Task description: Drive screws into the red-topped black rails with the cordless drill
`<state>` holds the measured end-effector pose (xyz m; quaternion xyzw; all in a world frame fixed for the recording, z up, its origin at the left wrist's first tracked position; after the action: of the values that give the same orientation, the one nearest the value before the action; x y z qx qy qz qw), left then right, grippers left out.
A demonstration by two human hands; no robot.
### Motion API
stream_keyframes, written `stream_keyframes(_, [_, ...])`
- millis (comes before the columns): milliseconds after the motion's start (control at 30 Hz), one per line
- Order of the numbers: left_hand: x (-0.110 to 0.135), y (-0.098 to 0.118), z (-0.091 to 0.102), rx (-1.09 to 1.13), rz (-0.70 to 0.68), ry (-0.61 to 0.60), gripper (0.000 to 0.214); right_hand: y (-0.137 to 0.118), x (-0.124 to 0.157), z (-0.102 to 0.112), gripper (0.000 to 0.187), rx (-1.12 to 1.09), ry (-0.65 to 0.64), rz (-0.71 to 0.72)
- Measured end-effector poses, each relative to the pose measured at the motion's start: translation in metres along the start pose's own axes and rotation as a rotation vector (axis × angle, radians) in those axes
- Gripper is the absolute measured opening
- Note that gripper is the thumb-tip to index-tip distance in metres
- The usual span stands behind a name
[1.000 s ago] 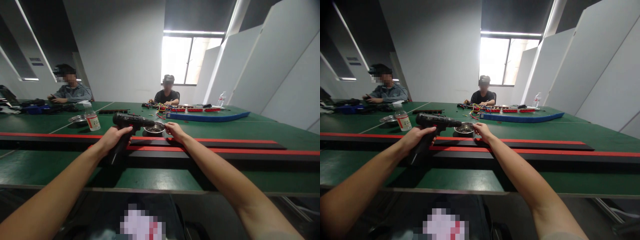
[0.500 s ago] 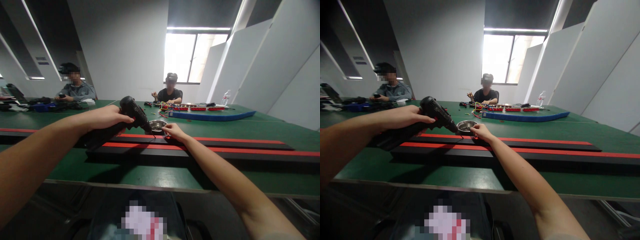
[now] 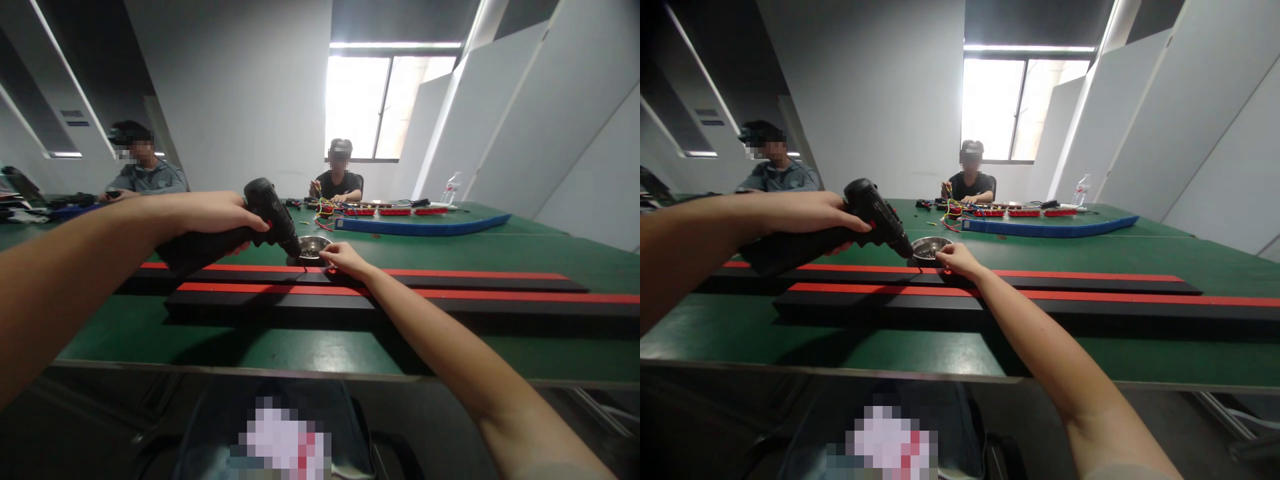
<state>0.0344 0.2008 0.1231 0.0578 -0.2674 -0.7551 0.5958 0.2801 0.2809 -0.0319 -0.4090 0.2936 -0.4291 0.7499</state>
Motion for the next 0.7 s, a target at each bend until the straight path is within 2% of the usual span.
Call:
stream_keyframes(133, [-0.009, 0.018, 0.012, -0.190, 0.034, 0.027, 0.045, 0.005, -0.005, 0.001, 0.028, 0.040, -0.002, 0.011])
stream_keyframes(267, [-0.015, 0.052, 0.025, -0.620, -0.018, 0.289, 0.055, 0.006, -0.007, 0.001, 0.027, 0.050, 0.008, 0.022])
stream_keyframes(367, [-0.016, 0.071, 0.017, -0.840, -0.089, 0.398, 0.059, 0.006, -0.007, 0.000, 0.026, 0.045, 0.006, 0.014])
stream_keyframes(467, [-0.016, 0.079, 0.006, -0.913, -0.118, 0.428, 0.057, 0.005, -0.007, 0.001, 0.023, 0.032, 0.028, 0.005])
stream_keyframes(700, [-0.015, 0.093, -0.002, -0.893, -0.116, 0.479, 0.048, 0.006, -0.007, 0.002, 0.015, 0.000, 0.069, -0.006])
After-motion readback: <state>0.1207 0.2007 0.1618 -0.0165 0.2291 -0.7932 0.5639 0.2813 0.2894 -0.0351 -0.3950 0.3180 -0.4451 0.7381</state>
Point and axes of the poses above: each hand's wrist, its own x-axis away from the middle knuckle, its own z-axis out of the back of the hand, y = z × x, the point moved 7 cm from there along -x, towards the middle knuckle, and after that the axes turned 10 degrees about -y, right-handed, at the moved point
